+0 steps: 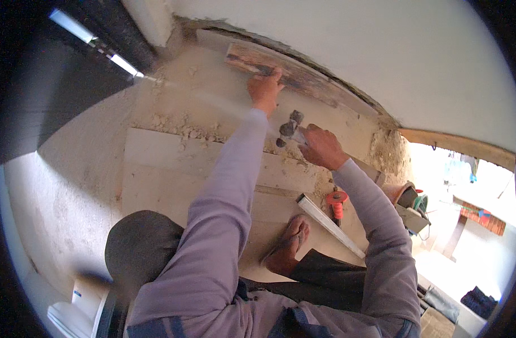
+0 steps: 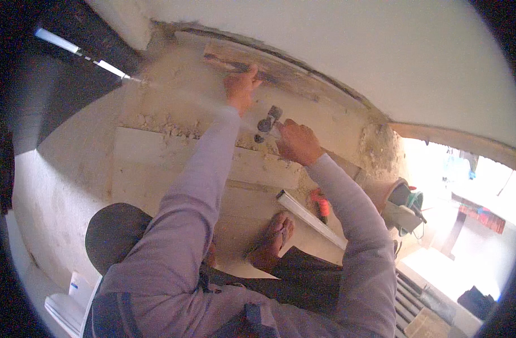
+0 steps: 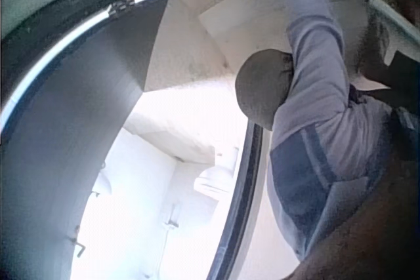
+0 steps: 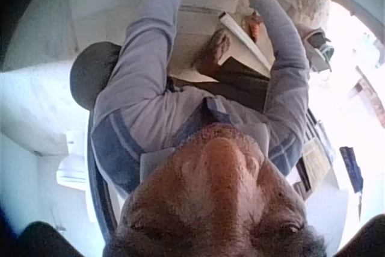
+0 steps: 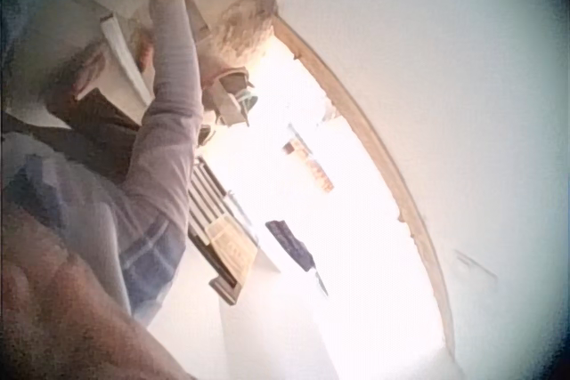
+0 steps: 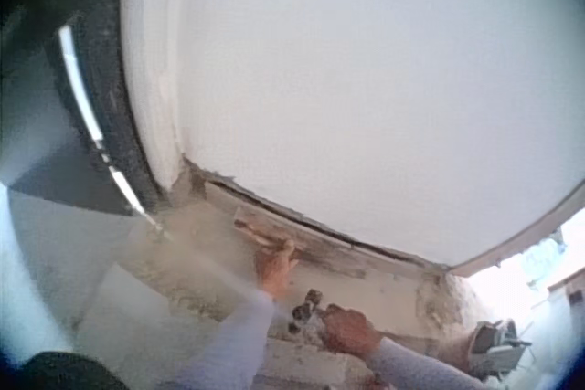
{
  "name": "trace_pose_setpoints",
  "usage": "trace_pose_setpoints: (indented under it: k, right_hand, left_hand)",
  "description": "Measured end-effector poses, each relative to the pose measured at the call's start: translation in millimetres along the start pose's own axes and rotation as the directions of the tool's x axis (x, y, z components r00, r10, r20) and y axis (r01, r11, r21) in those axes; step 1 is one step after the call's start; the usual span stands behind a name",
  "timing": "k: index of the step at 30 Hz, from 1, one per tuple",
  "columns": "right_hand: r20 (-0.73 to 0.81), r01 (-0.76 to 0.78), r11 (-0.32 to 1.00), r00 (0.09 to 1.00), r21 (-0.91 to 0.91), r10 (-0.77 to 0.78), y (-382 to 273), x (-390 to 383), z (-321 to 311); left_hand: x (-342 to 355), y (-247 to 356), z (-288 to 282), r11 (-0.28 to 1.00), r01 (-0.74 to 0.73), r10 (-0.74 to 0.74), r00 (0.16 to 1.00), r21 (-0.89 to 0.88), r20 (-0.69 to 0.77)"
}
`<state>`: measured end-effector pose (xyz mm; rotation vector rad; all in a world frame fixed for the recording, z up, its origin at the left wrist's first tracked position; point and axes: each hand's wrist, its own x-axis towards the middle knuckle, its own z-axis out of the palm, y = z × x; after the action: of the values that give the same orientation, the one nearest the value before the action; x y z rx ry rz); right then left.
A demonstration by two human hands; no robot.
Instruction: The person scoops cement from a bucket using a trowel and applies it to the floor along a linear path. They then use a straight edge to level the applied cement and a hammer to tap a wooden plank into place.
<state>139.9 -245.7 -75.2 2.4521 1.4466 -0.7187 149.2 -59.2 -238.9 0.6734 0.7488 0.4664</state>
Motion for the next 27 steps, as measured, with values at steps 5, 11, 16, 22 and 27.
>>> trace_pose_setpoints:
  k: [5,11,16,22,27]
  right_hand:
    - [-0.106,-0.091,0.995,0.991,-0.030,0.087,20.5,8.4,-8.8]
    - [-0.156,-0.050,0.999,0.986,0.005,0.050,33.0,14.6,-9.4]
    - [-0.159,-0.045,0.996,0.986,0.076,0.056,30.6,11.3,-7.1]
    - [-0.019,-0.163,0.980,0.986,0.115,0.167,32.8,-3.6,3.4]
    - [-0.003,-0.140,0.988,0.990,0.061,0.140,51.5,-24.2,10.5]
  left_hand:
    - [-22.5,21.6,28.5,1.000,0.012,-0.012,1.000,-0.007,-0.028]
    - [-17.0,26.8,24.3,0.995,0.079,-0.084,0.993,-0.061,-0.083]
    - [-15.7,22.1,20.4,0.997,0.067,-0.072,0.988,-0.038,-0.138]
    - [-30.2,30.3,34.4,0.991,0.131,-0.132,0.991,-0.039,-0.038]
    - [-45.7,16.2,55.2,0.981,0.122,-0.146,0.977,-0.147,-0.158]
